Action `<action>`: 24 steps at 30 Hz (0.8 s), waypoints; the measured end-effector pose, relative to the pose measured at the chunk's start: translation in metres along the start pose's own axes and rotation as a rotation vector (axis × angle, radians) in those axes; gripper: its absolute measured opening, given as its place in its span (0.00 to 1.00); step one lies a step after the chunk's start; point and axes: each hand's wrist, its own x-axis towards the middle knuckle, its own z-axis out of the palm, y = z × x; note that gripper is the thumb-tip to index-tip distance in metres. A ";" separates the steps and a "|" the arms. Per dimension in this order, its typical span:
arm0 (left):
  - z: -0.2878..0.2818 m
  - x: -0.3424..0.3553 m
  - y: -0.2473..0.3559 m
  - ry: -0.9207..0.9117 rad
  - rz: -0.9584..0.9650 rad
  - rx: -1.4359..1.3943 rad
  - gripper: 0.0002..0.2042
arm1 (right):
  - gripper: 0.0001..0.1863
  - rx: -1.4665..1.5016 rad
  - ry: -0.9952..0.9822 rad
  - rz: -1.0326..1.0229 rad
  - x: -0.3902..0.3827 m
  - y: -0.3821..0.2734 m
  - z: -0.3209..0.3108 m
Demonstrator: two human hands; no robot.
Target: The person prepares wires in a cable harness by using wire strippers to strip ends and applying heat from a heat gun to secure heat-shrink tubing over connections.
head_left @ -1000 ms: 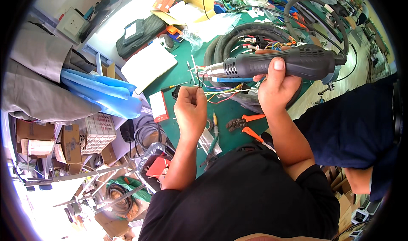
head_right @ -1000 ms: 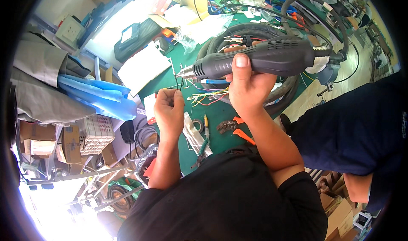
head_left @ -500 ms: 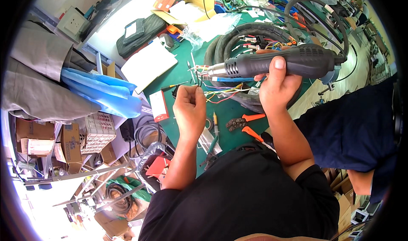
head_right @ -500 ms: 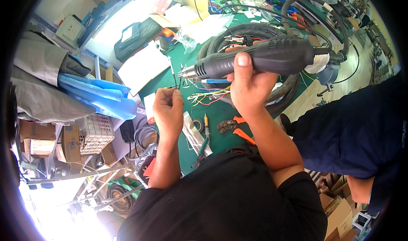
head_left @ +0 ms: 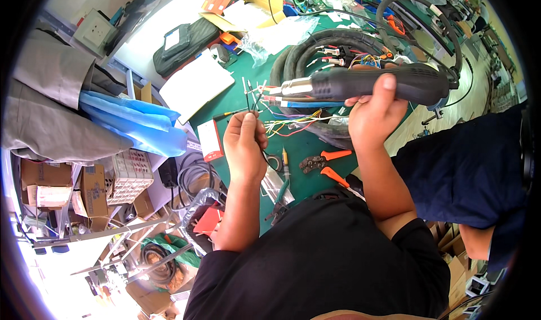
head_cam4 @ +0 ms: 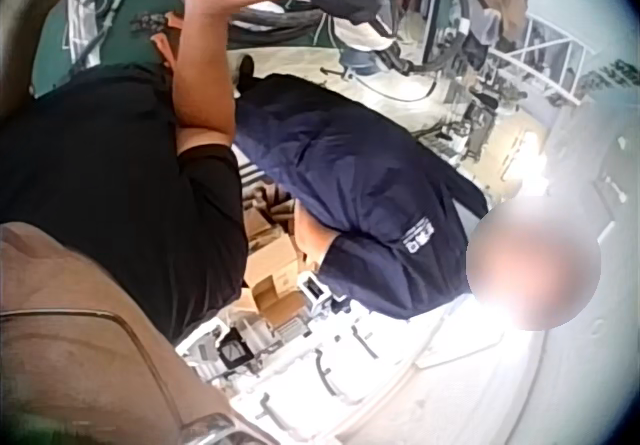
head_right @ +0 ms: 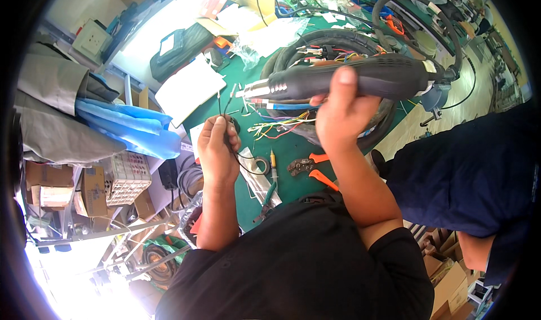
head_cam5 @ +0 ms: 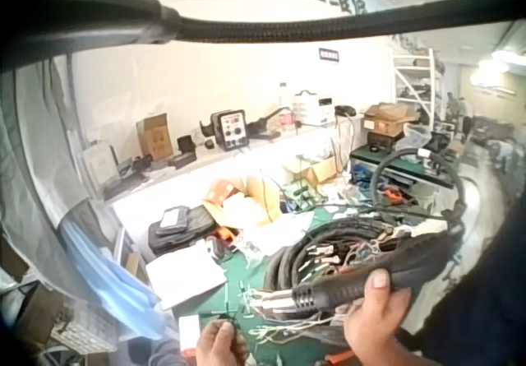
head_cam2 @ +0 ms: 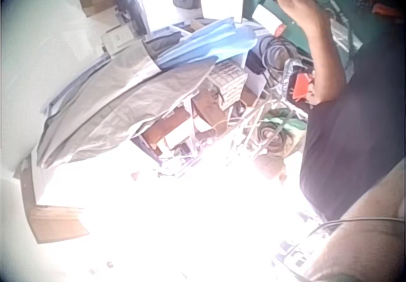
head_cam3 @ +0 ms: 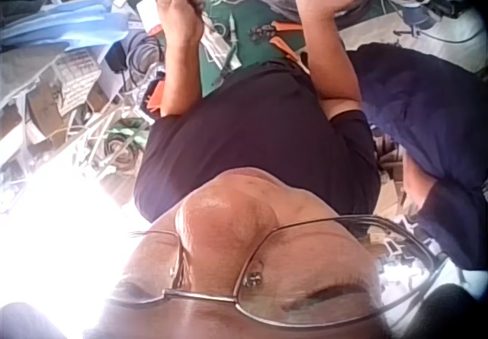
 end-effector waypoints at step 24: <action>-0.085 0.131 -0.044 0.126 -0.162 0.166 0.08 | 0.19 0.108 -0.035 0.552 0.077 -0.007 -0.054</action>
